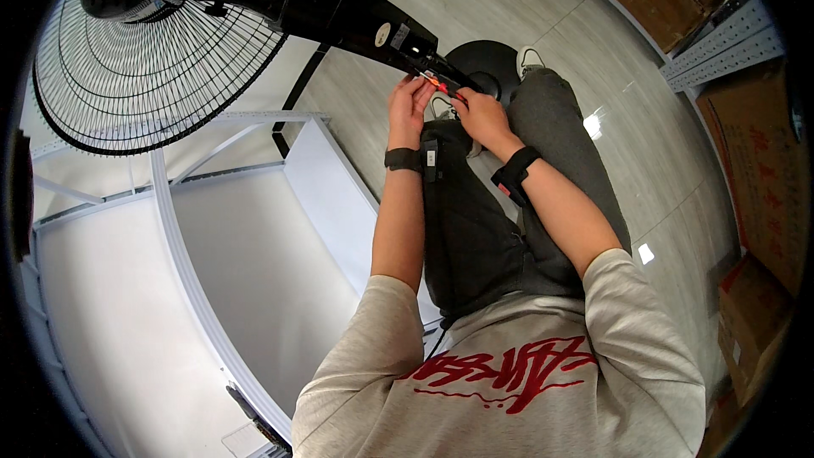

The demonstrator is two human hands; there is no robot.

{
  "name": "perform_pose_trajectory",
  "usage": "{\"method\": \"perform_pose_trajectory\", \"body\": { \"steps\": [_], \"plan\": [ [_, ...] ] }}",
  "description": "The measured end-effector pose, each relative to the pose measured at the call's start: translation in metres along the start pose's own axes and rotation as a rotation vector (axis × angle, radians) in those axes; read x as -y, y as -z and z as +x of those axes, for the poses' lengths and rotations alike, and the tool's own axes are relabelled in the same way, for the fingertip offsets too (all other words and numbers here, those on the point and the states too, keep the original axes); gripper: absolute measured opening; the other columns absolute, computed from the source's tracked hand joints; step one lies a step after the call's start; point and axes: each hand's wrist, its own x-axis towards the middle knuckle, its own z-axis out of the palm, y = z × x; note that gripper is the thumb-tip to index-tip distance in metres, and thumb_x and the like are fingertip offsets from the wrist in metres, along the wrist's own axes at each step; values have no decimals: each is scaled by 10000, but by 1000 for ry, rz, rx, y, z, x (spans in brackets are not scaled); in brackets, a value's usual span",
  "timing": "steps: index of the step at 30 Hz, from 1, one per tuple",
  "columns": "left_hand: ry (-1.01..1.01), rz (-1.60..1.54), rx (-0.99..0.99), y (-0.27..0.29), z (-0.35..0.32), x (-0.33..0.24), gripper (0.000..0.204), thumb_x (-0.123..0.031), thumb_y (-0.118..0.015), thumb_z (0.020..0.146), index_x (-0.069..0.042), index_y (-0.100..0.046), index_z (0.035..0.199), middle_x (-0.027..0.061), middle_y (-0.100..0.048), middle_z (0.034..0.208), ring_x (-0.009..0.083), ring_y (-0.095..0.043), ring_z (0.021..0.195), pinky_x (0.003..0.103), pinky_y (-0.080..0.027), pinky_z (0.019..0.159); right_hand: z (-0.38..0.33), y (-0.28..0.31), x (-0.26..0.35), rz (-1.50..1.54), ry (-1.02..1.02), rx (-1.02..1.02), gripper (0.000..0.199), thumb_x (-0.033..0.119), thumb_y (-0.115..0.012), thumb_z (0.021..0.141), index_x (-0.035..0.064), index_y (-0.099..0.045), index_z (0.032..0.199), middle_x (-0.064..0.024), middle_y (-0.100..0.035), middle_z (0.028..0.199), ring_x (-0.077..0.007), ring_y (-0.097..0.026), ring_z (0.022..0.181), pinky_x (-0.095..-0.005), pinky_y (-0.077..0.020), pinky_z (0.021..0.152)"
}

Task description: The person assembles a standing fan by using a screwdriver to tighten screws on the fan's neck and base. After securing the components, the person wipes the fan's body with a cloth.

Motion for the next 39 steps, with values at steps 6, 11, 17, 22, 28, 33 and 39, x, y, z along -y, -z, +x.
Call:
{"method": "perform_pose_trajectory", "body": {
  "steps": [6, 11, 17, 22, 28, 33, 39],
  "plan": [
    [4, 6, -23, -1, -1, 1, 335, 27, -568, 842, 84, -460, 1154, 181, -637, 945, 247, -677, 816, 312, -591, 732, -1, 3, 4, -65, -71, 83, 282, 293, -578, 883, 54, -630, 1025, -233, -650, 847, -425, -622, 822, -499, -498, 724],
    [40, 56, 45, -1, -2, -1, 227, 34, -531, 833, 85, -504, 1053, 189, -632, 946, 291, -672, 871, 352, -589, 790, -5, 11, 9, -116, -119, 105, 287, 284, -576, 882, 34, -619, 1016, -238, -652, 864, -424, -625, 834, -506, -494, 744],
    [71, 48, 90, -1, -3, 0, 110, 29, -524, 829, 59, -524, 935, 194, -635, 931, 308, -671, 874, 368, -583, 804, -5, 12, 6, -137, -133, 143, 281, 269, -575, 881, 22, -604, 1013, -242, -651, 861, -424, -624, 838, -512, -489, 750],
    [71, 34, 111, 0, -2, 1, 105, 23, -523, 832, 56, -523, 932, 202, -638, 944, 313, -670, 884, 365, -579, 813, -6, 11, 5, -145, -128, 151, 274, 262, -576, 882, 17, -597, 1002, -240, -652, 862, -426, -623, 843, -510, -488, 754],
    [198, 97, 148, -3, -2, 2, 249, 12, -573, 829, 89, -489, 1051, 206, -638, 966, 288, -677, 845, 349, -584, 761, -9, 6, -4, -198, -108, 237, 270, 254, -577, 881, 14, -594, 1003, -242, -651, 868, -429, -622, 851, -512, -486, 760],
    [114, 2, 132, -4, -2, 3, 199, 16, -580, 840, 72, -487, 1007, 200, -629, 969, 298, -668, 887, 364, -575, 797, -6, 9, 6, -117, -70, 171, 258, 257, -581, 878, 20, -607, 975, -241, -650, 860, -430, -618, 852, -517, -483, 760],
    [96, 8, 108, -5, -2, 1, 164, 20, -583, 839, 62, -498, 972, 189, -635, 958, 294, -669, 889, 357, -574, 808, -3, 6, 2, -78, -17, 169, 270, 276, -570, 885, 17, -618, 947, -233, -649, 850, -422, -620, 839, -513, -486, 745]
  ]
}}
